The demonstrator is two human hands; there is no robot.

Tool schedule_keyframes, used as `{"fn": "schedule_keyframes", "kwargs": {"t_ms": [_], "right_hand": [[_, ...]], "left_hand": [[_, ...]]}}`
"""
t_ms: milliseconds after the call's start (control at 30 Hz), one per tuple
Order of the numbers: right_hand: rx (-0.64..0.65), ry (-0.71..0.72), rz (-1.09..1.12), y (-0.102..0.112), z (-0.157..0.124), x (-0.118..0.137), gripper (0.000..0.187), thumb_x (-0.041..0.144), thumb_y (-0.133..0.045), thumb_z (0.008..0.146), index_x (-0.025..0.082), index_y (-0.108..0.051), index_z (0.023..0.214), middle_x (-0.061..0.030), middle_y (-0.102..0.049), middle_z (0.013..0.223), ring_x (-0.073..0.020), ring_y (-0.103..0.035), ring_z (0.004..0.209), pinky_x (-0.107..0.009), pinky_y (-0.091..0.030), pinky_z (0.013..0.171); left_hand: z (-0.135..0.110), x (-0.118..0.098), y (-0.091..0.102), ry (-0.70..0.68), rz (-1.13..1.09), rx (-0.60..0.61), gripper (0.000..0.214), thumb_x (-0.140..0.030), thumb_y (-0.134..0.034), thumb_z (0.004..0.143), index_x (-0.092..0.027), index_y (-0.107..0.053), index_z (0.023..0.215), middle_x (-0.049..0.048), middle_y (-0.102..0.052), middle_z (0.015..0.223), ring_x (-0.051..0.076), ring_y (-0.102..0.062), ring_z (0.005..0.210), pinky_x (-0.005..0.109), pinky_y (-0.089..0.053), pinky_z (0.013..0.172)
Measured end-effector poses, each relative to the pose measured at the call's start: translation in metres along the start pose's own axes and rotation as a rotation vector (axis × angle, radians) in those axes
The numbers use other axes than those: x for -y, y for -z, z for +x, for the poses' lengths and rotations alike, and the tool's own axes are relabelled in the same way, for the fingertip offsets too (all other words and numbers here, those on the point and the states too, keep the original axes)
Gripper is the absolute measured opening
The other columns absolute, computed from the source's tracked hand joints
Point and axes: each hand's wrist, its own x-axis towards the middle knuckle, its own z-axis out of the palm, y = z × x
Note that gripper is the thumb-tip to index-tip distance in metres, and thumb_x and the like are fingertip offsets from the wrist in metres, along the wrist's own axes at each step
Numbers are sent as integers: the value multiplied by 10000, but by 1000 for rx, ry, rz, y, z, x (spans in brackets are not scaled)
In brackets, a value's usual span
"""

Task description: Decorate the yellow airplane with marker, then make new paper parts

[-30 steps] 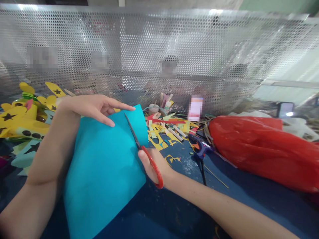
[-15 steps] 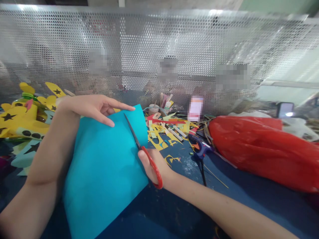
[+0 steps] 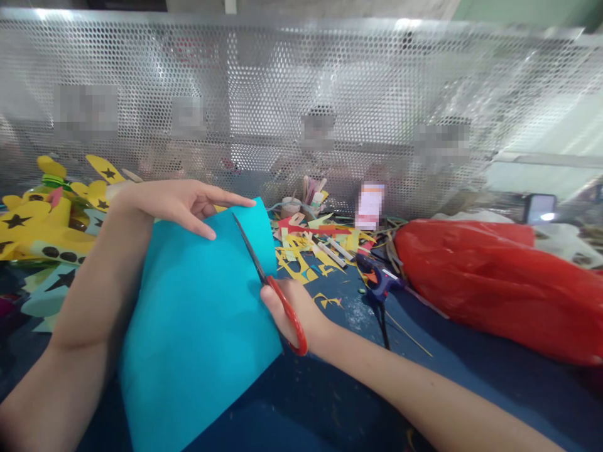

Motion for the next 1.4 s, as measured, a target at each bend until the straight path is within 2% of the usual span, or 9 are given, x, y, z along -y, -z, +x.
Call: {"fn": "schedule_keyframes", "kwargs": {"t_ms": [233, 400, 567, 867, 1067, 1267, 1400], "right_hand": [[6, 73, -9, 1, 0, 2, 648, 800, -121, 852, 241, -272, 561, 27, -336, 503, -105, -265, 456, -286, -255, 432], [-11, 45, 0, 2, -1, 7, 671, 829, -121, 829, 238, -273, 548, 24, -326, 497, -109, -259, 448, -294, -230, 414], [-27, 28, 0, 3, -2, 10, 687, 857, -96, 801, 240, -261, 546, 22, -315, 505, -115, -241, 457, -306, -229, 424], [-21, 31, 16, 1, -2, 6, 600, 750, -136, 882, 251, -241, 565, 31, -282, 515, -122, -248, 469, -307, -243, 454], [-17, 22, 32, 1, -2, 5, 524, 628, -217, 924, 250, -240, 562, 33, -286, 514, -119, -236, 460, -307, -254, 458], [-18, -9, 11, -2, 0, -1, 566, 680, -213, 899, 249, -211, 531, 45, -232, 468, -105, -210, 439, -295, -230, 425], [-21, -17, -6, -4, -1, -5, 586, 706, -181, 896, 248, -200, 532, 45, -230, 465, -96, -211, 436, -287, -220, 420]], "left_hand": [[1, 0, -1, 7, -8, 37, 827, -382, -726, 807, -253, -312, 1512, 70, -665, 1257, 262, -619, 1139, 318, -478, 942], [4, -4, -3, 38, 5, 58, 859, -390, -730, 797, -232, -293, 1520, 74, -681, 1230, 251, -633, 1103, 292, -491, 908], [5, -6, -5, 1, 31, 67, 822, -346, -715, 823, -253, -290, 1520, 62, -690, 1214, 228, -663, 1033, 273, -502, 869], [4, -8, -5, 40, 65, 49, 831, -326, -714, 824, -248, -277, 1526, 53, -727, 1114, 224, -677, 956, 270, -506, 833], [4, -7, -5, 33, 46, 51, 846, -344, -721, 815, -263, -270, 1527, 63, -683, 1229, 246, -657, 1044, 289, -498, 887], [4, -7, -5, 45, 49, 50, 859, -338, -731, 807, -251, -271, 1528, 71, -699, 1193, 255, -666, 1028, 319, -495, 914], [6, -6, -7, 36, 44, 5, 793, -335, -742, 789, -274, -371, 1487, 50, -715, 1150, 260, -666, 1039, 329, -513, 891]]}}
